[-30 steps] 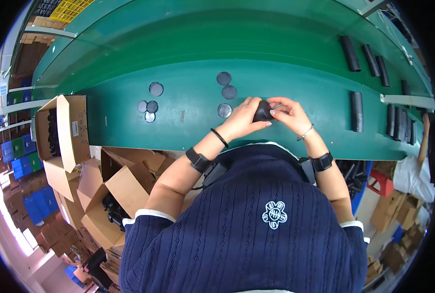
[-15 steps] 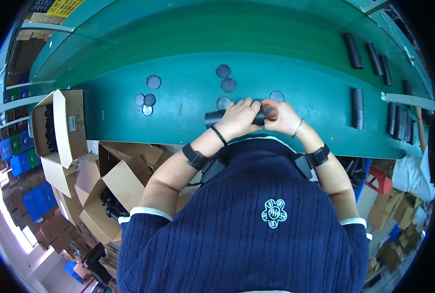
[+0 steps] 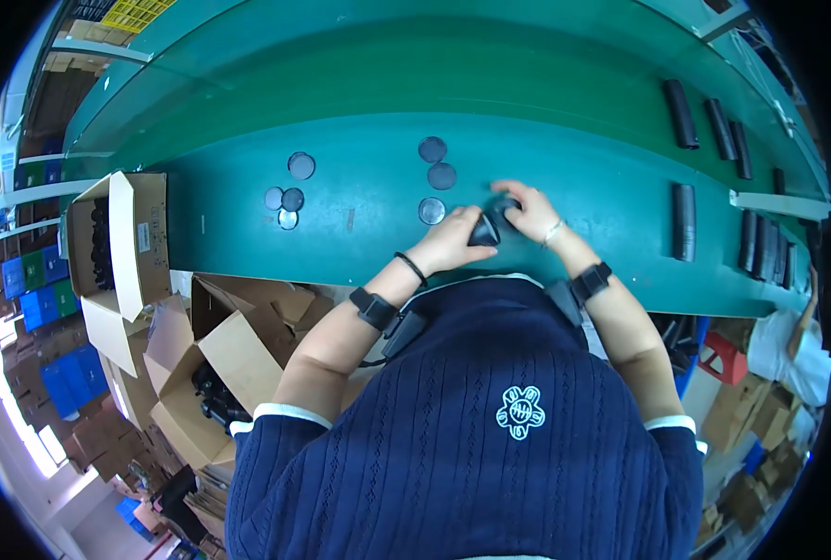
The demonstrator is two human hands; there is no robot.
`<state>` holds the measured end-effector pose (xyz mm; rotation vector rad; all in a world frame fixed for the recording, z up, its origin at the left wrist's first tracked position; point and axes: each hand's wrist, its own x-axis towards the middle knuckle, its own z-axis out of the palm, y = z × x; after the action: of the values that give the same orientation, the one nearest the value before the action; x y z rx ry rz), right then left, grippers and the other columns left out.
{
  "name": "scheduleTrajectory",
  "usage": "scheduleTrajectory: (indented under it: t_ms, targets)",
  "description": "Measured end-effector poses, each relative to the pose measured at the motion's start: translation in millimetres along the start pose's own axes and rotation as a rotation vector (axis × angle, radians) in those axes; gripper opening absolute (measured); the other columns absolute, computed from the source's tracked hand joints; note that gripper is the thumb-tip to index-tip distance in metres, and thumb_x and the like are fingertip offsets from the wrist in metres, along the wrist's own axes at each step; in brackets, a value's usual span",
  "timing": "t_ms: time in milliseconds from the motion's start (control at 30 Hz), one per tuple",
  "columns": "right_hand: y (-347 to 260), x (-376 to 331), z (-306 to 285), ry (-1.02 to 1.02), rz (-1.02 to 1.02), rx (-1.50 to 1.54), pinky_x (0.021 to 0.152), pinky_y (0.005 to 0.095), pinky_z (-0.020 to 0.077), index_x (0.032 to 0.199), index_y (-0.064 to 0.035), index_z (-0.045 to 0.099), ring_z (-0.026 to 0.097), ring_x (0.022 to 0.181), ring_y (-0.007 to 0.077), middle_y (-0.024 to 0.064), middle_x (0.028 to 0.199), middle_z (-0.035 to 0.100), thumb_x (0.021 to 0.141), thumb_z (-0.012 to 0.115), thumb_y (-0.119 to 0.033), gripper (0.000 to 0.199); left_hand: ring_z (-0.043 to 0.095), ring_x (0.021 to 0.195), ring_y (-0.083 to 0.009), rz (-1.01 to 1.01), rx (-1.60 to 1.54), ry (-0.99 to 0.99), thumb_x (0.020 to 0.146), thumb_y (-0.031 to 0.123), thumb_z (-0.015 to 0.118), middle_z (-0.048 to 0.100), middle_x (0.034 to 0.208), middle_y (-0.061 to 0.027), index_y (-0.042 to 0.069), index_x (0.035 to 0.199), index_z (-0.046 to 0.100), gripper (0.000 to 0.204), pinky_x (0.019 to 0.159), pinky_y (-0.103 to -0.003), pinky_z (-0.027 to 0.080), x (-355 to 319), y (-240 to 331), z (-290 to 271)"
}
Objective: The person removes newspaper from a box, transfers binoculars to a conveyor belt, and fits lens caps onto the binoculars by hand. They then place the binoculars back into the box, covering them with newspaper.
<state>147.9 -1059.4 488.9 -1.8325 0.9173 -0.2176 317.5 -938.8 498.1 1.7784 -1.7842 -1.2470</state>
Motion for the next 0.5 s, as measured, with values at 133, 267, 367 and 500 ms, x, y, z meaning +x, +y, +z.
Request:
scheduleTrajectory:
  t_ms: [133, 267, 367, 500]
  targets:
    - [41.2, 33.2, -23.1, 0.182, 0.014, -0.064, 0.081, 0.0385, 0.0518, 0.089, -0.0061, 0.067, 0.065, 0.088, 0.0322, 0.0171, 0.092, 0.067, 0.079, 0.059, -0.009, 0.013, 0.056, 0.103, -0.0330, -0.003, -0.253, 0.090, 0.073, 0.037, 0.078, 0.056, 0.106, -0.0239, -0.006, 0.117, 0.046, 0.070, 0.089, -0.038, 0.044, -2.6, -9.4, -15.1]
    - [66.4, 14.2, -42.8, 0.198, 0.255, -0.423, 0.077, 0.0426, 0.0516, 0.080, -0.0054, 0.066, 0.064, 0.085, 0.0352, 0.0173, 0.089, 0.067, 0.076, 0.068, -0.012, 0.008, 0.058, 0.103, -0.0244, -0.067, -0.607, 0.124, 0.074, 0.034, 0.079, 0.058, 0.108, -0.0192, -0.007, 0.117, 0.047, 0.067, 0.088, -0.034, 0.046, 0.1, -18.7, -12.0]
    - [85.5, -0.6, -38.0, 0.201, 0.212, -0.468, 0.078, 0.0440, 0.0508, 0.078, -0.0040, 0.066, 0.064, 0.082, 0.0358, 0.0172, 0.087, 0.066, 0.074, 0.072, -0.016, 0.014, 0.057, 0.102, -0.0184, -0.131, -0.788, 0.057, 0.075, 0.030, 0.080, 0.059, 0.109, -0.0145, -0.005, 0.118, 0.048, 0.064, 0.088, -0.031, 0.046, 6.4, 1.7, -21.7]
    - [49.8, -9.2, -38.2, 0.278, 0.103, -0.349, 0.069, 0.0396, 0.0524, 0.078, -0.0032, 0.066, 0.065, 0.073, 0.0309, 0.0159, 0.081, 0.066, 0.074, 0.072, -0.013, 0.013, 0.055, 0.104, -0.0161, -0.107, -0.840, -0.053, 0.075, 0.025, 0.081, 0.058, 0.111, -0.0114, -0.004, 0.121, 0.049, 0.063, 0.091, -0.031, 0.045, 15.7, 12.6, -26.3]
